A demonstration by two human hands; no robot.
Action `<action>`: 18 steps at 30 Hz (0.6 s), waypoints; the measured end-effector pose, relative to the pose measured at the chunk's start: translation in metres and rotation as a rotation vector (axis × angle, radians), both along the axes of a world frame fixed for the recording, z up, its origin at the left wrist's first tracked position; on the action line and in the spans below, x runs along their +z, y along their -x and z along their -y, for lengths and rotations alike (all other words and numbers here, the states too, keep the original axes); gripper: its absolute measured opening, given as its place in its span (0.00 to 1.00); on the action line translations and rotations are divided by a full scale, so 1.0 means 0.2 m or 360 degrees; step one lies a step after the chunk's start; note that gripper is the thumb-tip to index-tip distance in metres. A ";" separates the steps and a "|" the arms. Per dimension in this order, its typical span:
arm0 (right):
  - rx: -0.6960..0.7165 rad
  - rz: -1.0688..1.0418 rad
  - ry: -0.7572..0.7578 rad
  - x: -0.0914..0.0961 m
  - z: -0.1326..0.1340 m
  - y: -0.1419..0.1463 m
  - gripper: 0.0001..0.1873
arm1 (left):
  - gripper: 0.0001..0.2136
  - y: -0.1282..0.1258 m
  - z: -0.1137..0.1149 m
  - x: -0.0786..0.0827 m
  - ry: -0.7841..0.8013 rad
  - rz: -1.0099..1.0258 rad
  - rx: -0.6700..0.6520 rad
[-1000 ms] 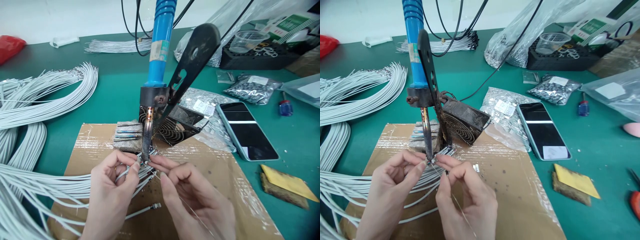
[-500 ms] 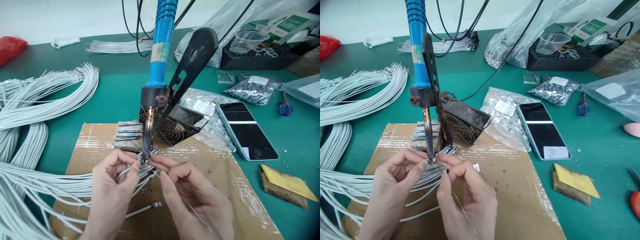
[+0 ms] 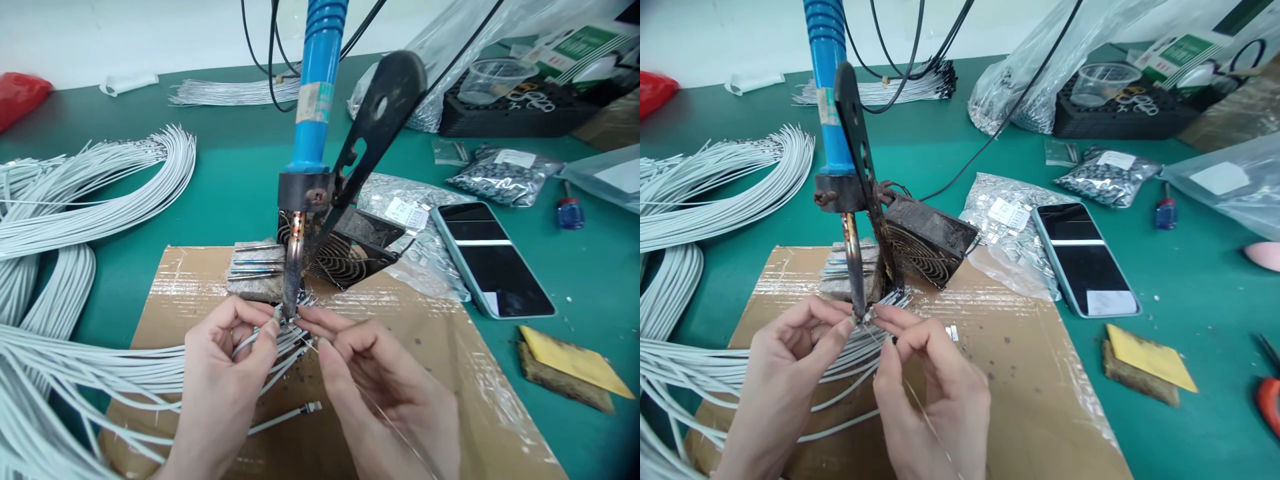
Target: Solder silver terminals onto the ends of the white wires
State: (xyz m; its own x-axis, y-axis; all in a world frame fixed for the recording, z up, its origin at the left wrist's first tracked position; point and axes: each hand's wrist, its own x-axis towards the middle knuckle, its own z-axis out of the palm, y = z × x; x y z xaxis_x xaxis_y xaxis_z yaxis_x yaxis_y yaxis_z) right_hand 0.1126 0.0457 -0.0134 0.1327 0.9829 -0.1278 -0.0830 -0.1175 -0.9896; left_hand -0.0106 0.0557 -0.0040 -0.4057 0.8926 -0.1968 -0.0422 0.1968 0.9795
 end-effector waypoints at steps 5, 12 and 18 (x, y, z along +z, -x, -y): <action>-0.0042 -0.0001 0.0031 0.01 0.00 0.01 0.11 | 0.06 0.00 0.00 0.00 -0.0031 0.0014 0.0004; -0.0030 -0.0003 0.0041 0.01 0.00 0.01 0.12 | 0.06 0.01 0.00 -0.01 -0.0023 -0.0003 -0.0002; -0.0023 0.0071 0.0036 0.00 0.00 0.01 0.12 | 0.06 0.01 0.00 -0.01 0.0006 -0.0035 0.0001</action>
